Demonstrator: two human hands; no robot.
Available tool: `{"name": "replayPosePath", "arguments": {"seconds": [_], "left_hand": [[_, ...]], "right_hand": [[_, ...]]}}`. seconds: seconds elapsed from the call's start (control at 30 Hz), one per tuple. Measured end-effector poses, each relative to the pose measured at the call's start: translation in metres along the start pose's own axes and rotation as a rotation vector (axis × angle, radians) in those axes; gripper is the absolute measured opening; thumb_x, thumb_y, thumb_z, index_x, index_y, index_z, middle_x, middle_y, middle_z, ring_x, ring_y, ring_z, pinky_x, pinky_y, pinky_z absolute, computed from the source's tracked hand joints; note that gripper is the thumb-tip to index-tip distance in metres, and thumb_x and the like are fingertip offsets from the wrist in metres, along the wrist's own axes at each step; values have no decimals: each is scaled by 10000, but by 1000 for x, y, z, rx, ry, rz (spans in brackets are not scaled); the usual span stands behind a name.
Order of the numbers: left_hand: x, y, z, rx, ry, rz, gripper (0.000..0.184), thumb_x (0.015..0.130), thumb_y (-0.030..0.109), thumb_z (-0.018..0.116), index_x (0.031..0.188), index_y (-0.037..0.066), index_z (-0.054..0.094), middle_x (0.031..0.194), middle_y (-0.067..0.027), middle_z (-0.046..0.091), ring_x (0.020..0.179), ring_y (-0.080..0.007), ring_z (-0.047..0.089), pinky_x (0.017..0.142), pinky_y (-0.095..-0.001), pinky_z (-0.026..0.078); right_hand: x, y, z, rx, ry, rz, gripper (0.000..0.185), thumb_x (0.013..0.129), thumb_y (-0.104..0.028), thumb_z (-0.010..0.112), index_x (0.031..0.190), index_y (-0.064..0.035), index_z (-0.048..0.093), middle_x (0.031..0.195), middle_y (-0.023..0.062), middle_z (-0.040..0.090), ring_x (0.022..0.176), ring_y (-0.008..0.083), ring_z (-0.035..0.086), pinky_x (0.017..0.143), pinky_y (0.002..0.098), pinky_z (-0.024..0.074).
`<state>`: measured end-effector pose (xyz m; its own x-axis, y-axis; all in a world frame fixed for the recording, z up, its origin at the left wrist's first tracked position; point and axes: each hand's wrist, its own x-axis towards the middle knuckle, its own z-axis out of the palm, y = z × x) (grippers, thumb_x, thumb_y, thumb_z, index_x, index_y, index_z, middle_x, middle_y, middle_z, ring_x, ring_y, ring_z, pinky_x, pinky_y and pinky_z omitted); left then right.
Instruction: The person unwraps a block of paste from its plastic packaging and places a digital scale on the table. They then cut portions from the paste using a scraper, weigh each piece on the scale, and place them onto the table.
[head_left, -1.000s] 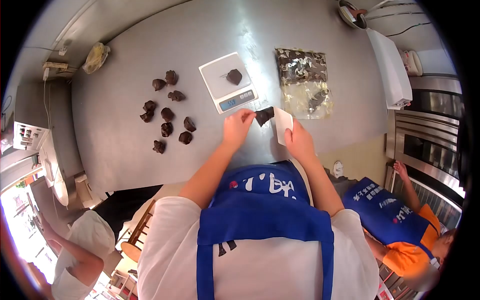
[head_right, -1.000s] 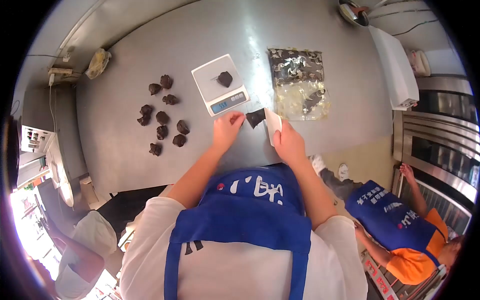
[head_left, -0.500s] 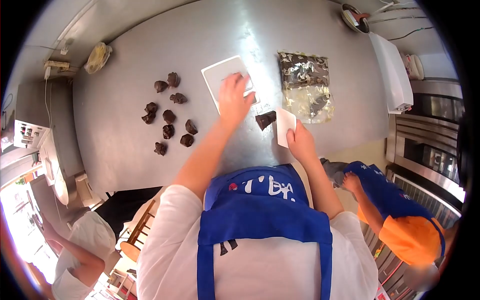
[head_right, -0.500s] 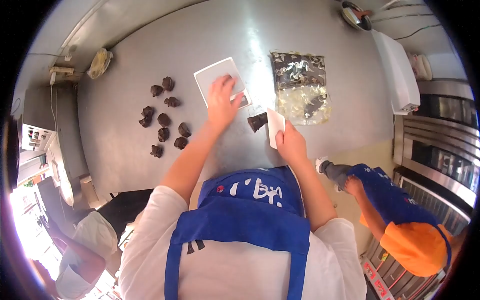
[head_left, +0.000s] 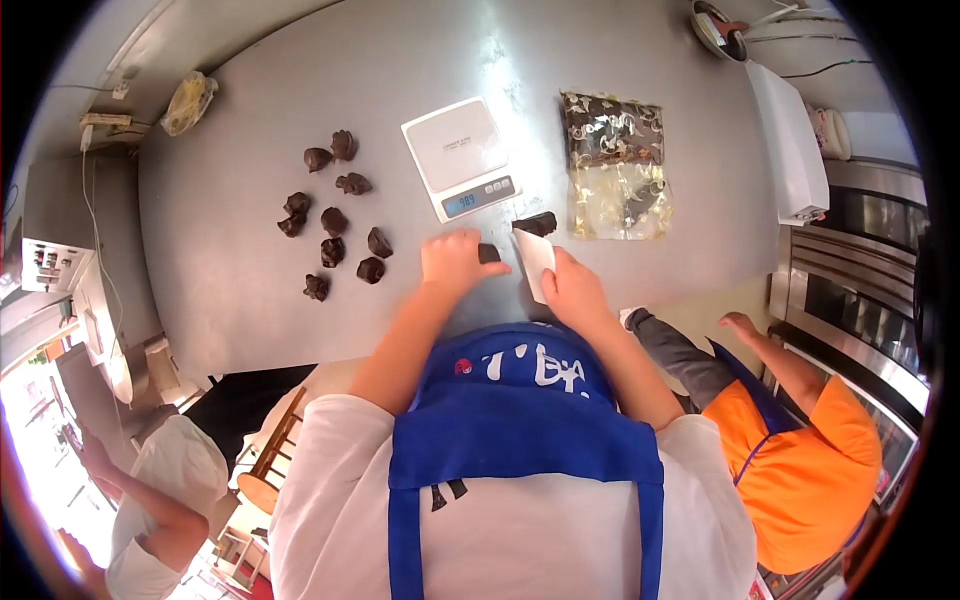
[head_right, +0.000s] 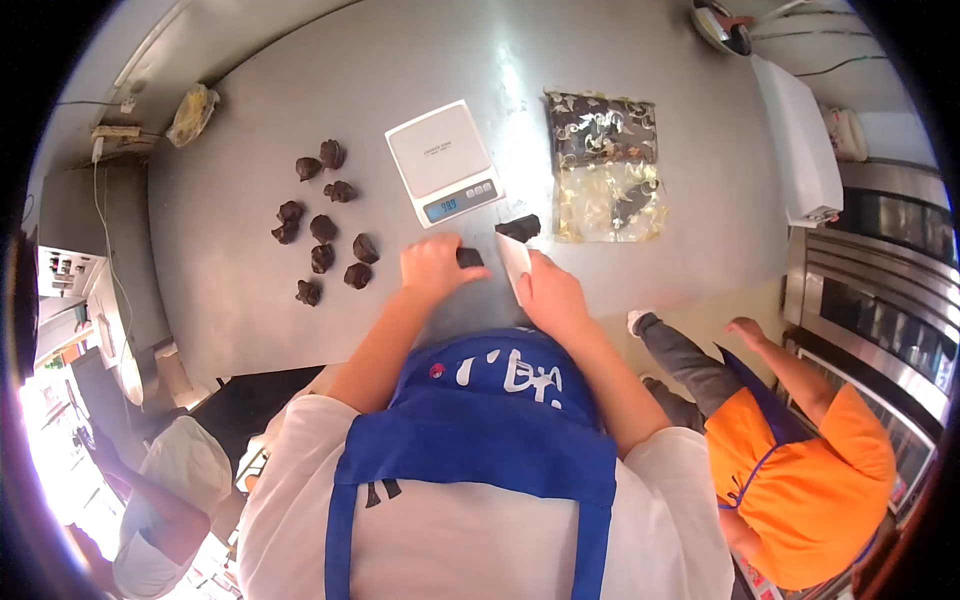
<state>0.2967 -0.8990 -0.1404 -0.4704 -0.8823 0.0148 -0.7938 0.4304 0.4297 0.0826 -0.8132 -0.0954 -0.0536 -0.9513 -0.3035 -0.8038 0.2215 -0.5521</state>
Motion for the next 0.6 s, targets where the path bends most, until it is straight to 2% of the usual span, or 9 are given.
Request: {"name": "replayPosePath", "arguments": {"seconds": [0.03, 0.1, 0.17, 0.2, 0.27, 0.3, 0.37, 0.47, 0.6], "left_hand": [[-9, 1, 5, 62, -20, -40, 620, 572, 643, 853, 818, 108, 658, 764, -49, 674, 716, -238, 699, 601, -402, 547], [-22, 7, 3, 72, -84, -79, 615, 557, 599, 876, 862, 109, 663, 832, -45, 695, 784, -234, 704, 635, -387, 549], [-24, 15, -19, 43, -185, -112, 672, 605, 520, 888, 1110, 117, 705, 1107, -71, 719, 997, -254, 698, 767, -427, 567], [-25, 12, -18, 46, -188, -114, 672, 605, 520, 888, 1110, 117, 705, 1107, -71, 719, 997, -254, 698, 767, -427, 567], [-31, 5, -9, -23, 21, 259, 670, 650, 376, 895, 1222, 107, 675, 1198, -85, 677, 1069, -278, 671, 825, -432, 569], [-35, 0, 0, -24, 16, 263, 670, 650, 376, 895, 1222, 107, 675, 1198, -85, 677, 1069, -278, 671, 825, -432, 569], [-39, -6, 19, -200, -40, 162, 619, 683, 252, 882, 1245, 105, 671, 1178, -85, 668, 1049, -296, 673, 854, -428, 569], [-41, -1, 15, -219, -129, 20, 596, 687, 217, 878, 1236, 106, 672, 1157, -80, 664, 1041, -305, 672, 856, -421, 571], [-45, -3, 24, -209, -91, 19, 586, 686, 232, 879, 1224, 117, 678, 1147, -80, 663, 1023, -306, 673, 844, -408, 574]], "right_hand": [[1, -6, 2, -13, -23, -25, 364, 934, -189, 539, 1232, 18, 565, 1058, 259, 689, 890, 431, 691, 799, 517, 554], [-3, -13, 6, -36, -31, -59, 355, 928, -171, 553, 1228, 18, 561, 1085, 243, 682, 875, 414, 700, 769, 498, 568], [-5, -13, 15, -28, 18, -133, 343, 917, -152, 571, 1214, 20, 553, 1079, 228, 677, 857, 407, 702, 745, 488, 575], [-4, -13, 17, -24, 15, -133, 343, 917, -152, 571, 1214, 20, 553, 1079, 228, 677, 857, 407, 702, 745, 488, 575], [-9, -16, 19, -23, -9, -113, 322, 910, -142, 580, 1186, 21, 547, 1057, 219, 672, 839, 405, 700, 730, 487, 578], [-10, -17, 18, -20, -8, -107, 322, 910, -142, 580, 1186, 21, 547, 1057, 219, 672, 839, 405, 700, 730, 487, 578], [-12, -19, 15, -33, -23, -68, 289, 905, -136, 589, 1149, 11, 549, 1021, 210, 670, 827, 407, 697, 720, 491, 578], [-17, -25, 18, -11, 2, -111, 276, 896, -130, 597, 1136, -3, 550, 1000, 200, 666, 810, 402, 699, 708, 492, 579], [-18, -26, 28, -75, -55, -158, 267, 881, -123, 611, 1119, -19, 548, 972, 185, 662, 778, 386, 703, 684, 480, 583]]}}
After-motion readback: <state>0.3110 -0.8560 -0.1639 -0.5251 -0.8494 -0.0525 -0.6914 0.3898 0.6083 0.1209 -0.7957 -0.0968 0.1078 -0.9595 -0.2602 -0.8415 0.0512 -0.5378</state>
